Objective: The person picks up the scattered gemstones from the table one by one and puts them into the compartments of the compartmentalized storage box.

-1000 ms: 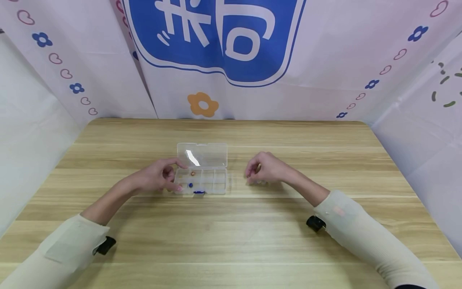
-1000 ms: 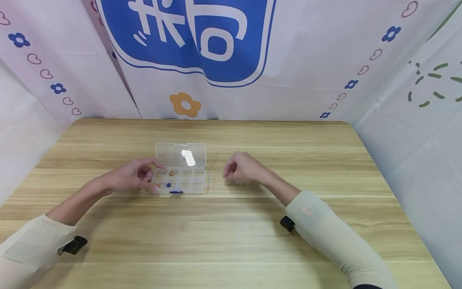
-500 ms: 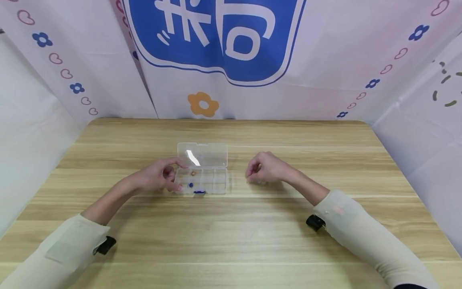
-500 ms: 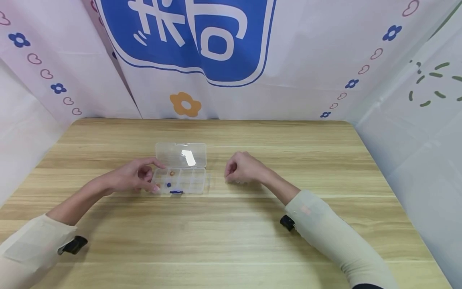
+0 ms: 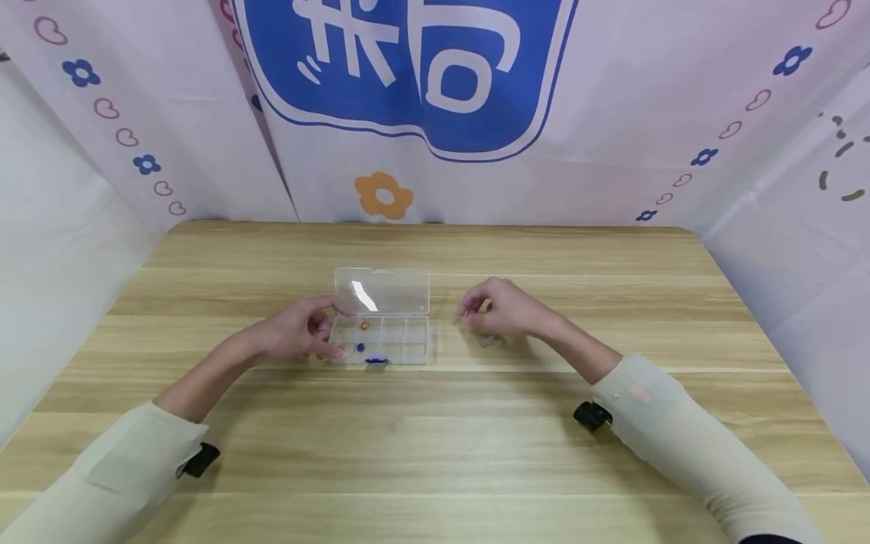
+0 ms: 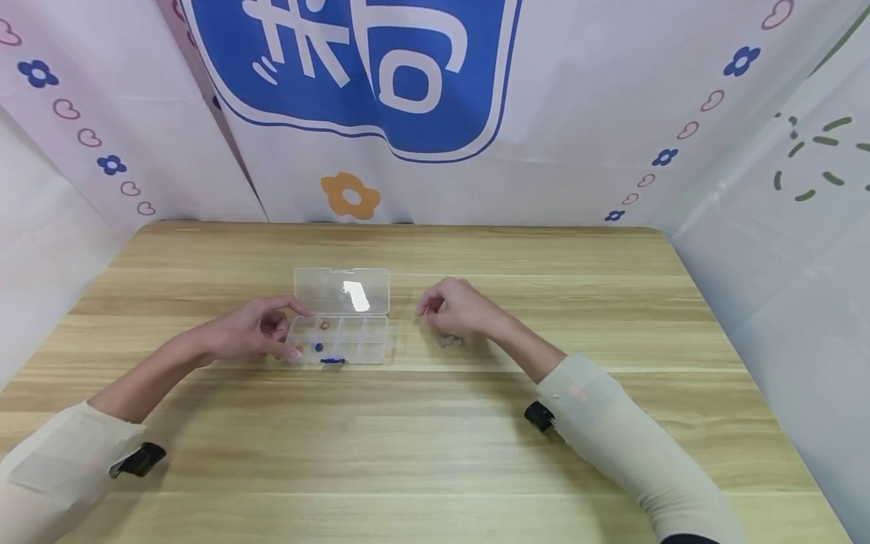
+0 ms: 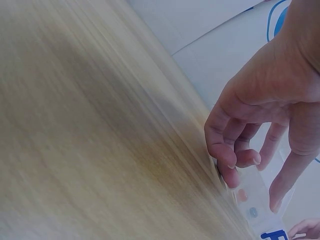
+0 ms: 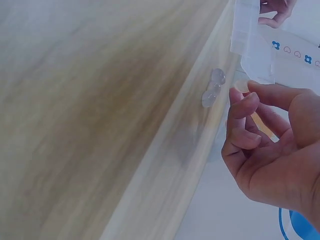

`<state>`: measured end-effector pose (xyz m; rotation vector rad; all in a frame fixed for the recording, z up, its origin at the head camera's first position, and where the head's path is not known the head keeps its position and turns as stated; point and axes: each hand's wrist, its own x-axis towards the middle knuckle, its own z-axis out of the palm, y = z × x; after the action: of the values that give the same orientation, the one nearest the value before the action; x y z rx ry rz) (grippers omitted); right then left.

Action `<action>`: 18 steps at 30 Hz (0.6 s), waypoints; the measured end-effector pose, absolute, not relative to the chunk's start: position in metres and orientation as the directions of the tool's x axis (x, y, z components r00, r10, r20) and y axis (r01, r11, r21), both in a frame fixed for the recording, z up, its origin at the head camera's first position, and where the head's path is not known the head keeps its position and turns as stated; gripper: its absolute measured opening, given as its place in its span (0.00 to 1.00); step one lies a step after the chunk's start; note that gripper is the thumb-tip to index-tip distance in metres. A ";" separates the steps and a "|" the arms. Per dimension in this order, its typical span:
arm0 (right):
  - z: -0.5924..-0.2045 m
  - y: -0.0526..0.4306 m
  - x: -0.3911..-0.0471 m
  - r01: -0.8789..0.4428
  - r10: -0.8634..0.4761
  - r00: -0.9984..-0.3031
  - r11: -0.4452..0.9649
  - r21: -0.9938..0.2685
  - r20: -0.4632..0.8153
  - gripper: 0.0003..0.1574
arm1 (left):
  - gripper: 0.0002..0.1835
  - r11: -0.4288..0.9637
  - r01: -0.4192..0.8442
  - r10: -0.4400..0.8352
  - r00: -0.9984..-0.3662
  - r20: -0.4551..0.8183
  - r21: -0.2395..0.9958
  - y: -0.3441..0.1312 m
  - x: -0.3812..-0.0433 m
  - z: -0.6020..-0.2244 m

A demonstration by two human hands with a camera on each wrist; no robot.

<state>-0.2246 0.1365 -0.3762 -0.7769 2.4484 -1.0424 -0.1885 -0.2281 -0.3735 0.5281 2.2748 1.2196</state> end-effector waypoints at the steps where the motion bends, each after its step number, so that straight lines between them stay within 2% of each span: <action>1: -0.376 0.136 -0.225 -0.351 -0.615 -0.781 0.574 -0.740 -0.107 0.09 | 0.34 0.524 0.097 0.548 -0.799 -0.247 0.846 -0.228 -0.188 -0.373; 18: -0.369 0.127 -0.223 -0.355 -0.607 -0.793 0.535 -0.767 -0.056 0.04 | 0.34 0.521 0.098 0.549 -0.799 -0.245 0.848 -0.229 -0.189 -0.374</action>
<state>-0.2228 0.1267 -0.3690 -0.7979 2.4607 -1.1233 -0.1889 -0.2289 -0.3744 0.5275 2.2727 1.2227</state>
